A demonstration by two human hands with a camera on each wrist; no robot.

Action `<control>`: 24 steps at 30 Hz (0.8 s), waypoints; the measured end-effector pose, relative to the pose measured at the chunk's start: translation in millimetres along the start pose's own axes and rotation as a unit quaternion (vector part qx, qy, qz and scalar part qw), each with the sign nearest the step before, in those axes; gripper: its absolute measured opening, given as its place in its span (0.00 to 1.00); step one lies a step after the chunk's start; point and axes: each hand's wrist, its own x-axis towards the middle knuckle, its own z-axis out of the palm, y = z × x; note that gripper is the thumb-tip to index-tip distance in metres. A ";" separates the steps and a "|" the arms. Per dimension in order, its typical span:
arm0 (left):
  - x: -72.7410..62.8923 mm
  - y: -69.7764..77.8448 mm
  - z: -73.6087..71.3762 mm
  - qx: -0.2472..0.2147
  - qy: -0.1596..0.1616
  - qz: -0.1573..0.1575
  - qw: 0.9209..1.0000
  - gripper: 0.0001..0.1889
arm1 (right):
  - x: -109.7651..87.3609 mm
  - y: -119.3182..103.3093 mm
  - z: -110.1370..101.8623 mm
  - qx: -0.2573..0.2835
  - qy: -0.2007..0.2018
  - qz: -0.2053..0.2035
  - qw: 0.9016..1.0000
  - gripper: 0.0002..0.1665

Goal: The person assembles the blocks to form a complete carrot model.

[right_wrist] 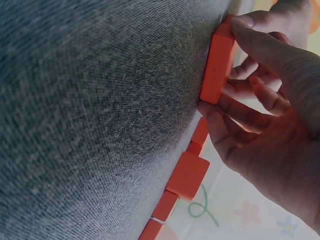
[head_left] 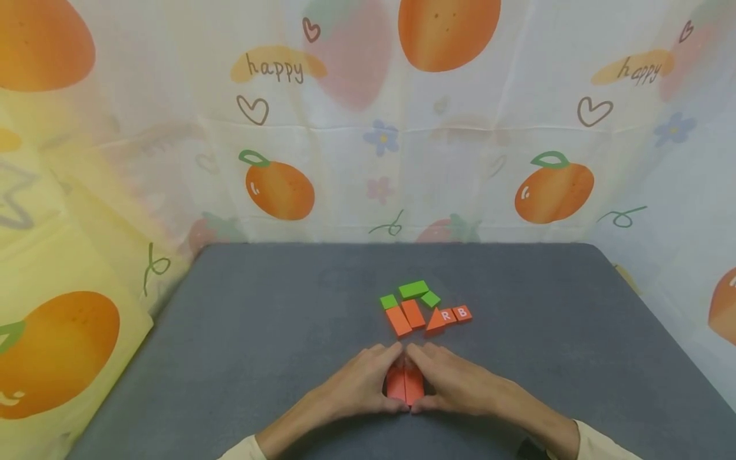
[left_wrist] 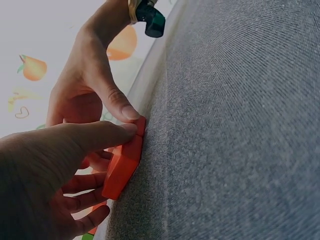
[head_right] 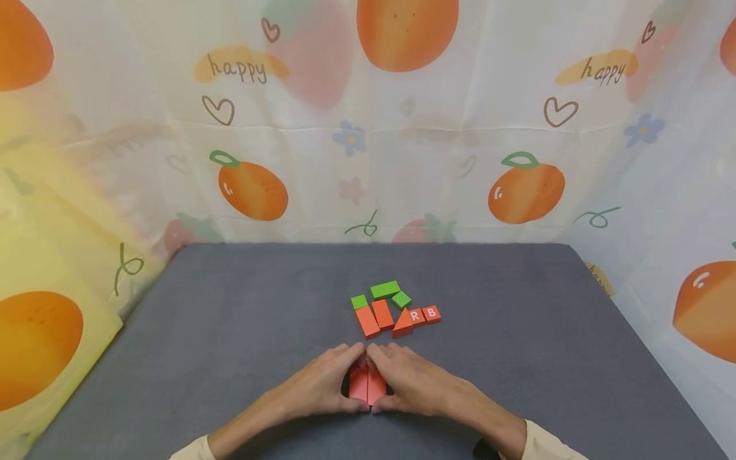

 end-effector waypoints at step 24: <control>-29.5 -17.9 -16.6 0.140 -0.058 0.158 0.976 0.32 | 9.9 2.7 -44.6 -0.048 0.037 -0.011 0.998 0.19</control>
